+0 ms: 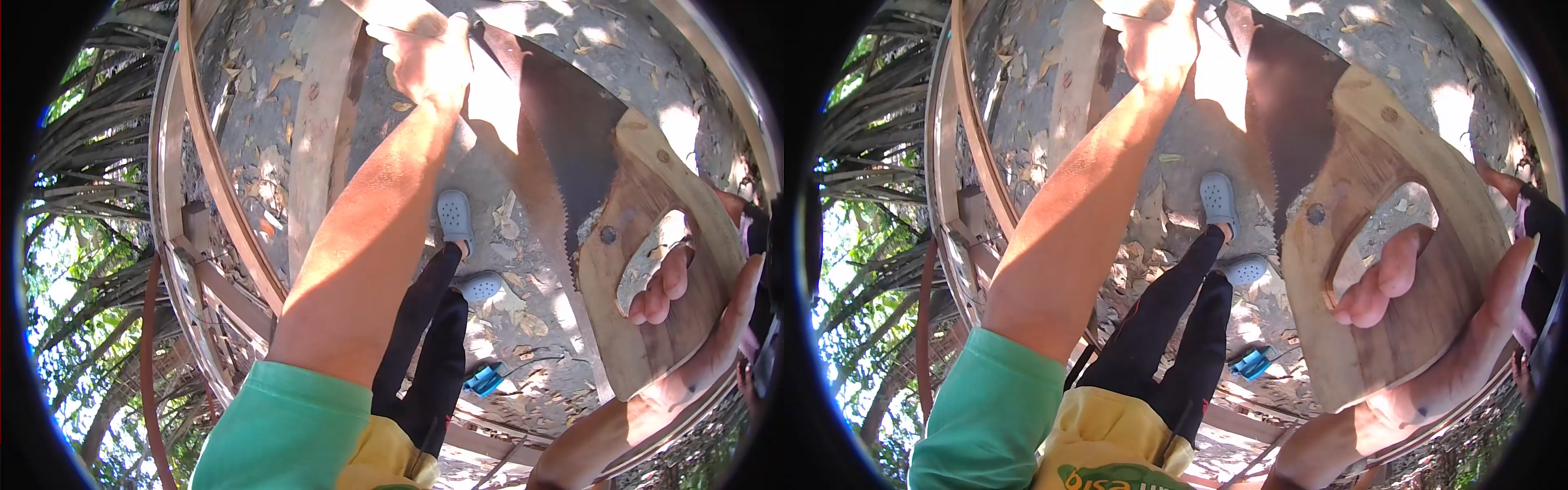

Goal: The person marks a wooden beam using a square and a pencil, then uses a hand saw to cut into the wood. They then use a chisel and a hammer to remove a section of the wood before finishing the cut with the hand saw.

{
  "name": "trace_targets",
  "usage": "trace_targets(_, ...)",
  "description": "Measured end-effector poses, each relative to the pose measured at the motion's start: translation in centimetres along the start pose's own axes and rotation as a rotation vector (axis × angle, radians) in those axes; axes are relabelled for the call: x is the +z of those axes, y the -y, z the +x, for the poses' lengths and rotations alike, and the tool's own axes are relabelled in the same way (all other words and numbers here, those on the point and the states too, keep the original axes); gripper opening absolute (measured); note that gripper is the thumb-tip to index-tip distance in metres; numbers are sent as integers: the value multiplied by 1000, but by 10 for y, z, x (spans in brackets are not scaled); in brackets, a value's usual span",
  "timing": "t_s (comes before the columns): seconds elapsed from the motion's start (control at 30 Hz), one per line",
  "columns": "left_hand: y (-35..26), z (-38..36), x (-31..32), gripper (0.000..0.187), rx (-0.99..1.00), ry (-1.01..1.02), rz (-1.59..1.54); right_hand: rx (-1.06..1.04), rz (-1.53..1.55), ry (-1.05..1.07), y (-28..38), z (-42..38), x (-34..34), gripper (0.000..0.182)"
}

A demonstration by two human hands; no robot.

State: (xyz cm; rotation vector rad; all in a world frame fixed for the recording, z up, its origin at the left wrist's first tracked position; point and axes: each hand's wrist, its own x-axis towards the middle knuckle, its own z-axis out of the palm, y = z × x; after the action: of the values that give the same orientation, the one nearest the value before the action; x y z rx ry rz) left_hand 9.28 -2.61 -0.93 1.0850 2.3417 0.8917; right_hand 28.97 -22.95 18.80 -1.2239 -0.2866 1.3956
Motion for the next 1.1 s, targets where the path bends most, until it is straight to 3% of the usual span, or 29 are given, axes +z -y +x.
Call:
trace_targets(0.1, -5, -4, -8, 116, -27, 56, -66, 60, -5, -29, 6, 0, 1, 70)
trace_targets(0.2, -16, -13, -21, 118, -3, 57, -85, -7, -73, 32, 5, 4, 7, 69)
trace_targets(0.33, -35, -28, -42, 120, 7, 59, -108, -24, -152, 63, 11, 9, 12, 60)
trace_targets(0.4, -35, -33, -47, 121, 11, 58, -117, 17, -275, -110, 13, 0, 28, 56)
trace_targets(0.43, -30, -28, -42, 119, 32, 59, -99, 21, -187, -159, 7, -4, 37, 52)
trace_targets(0.53, -10, -12, -24, 114, 92, 63, -32, 112, -181, -206, -17, -23, 35, 42)
trace_targets(0.8, -25, -22, -22, 125, 56, -49, -59, 155, -208, -354, -61, -180, 35, 32)
trace_targets(0.9, -12, -10, -17, 128, 40, 35, -49, 212, -83, -329, -66, -212, 23, 33)
trace_targets(1.0, -1, 9, -8, 123, -28, 61, -10, 140, -294, -407, -114, -142, 18, 23)
trace_targets(1.1, -16, 5, -11, 120, -41, 16, 70, 98, -167, -344, -110, -34, 39, 20)
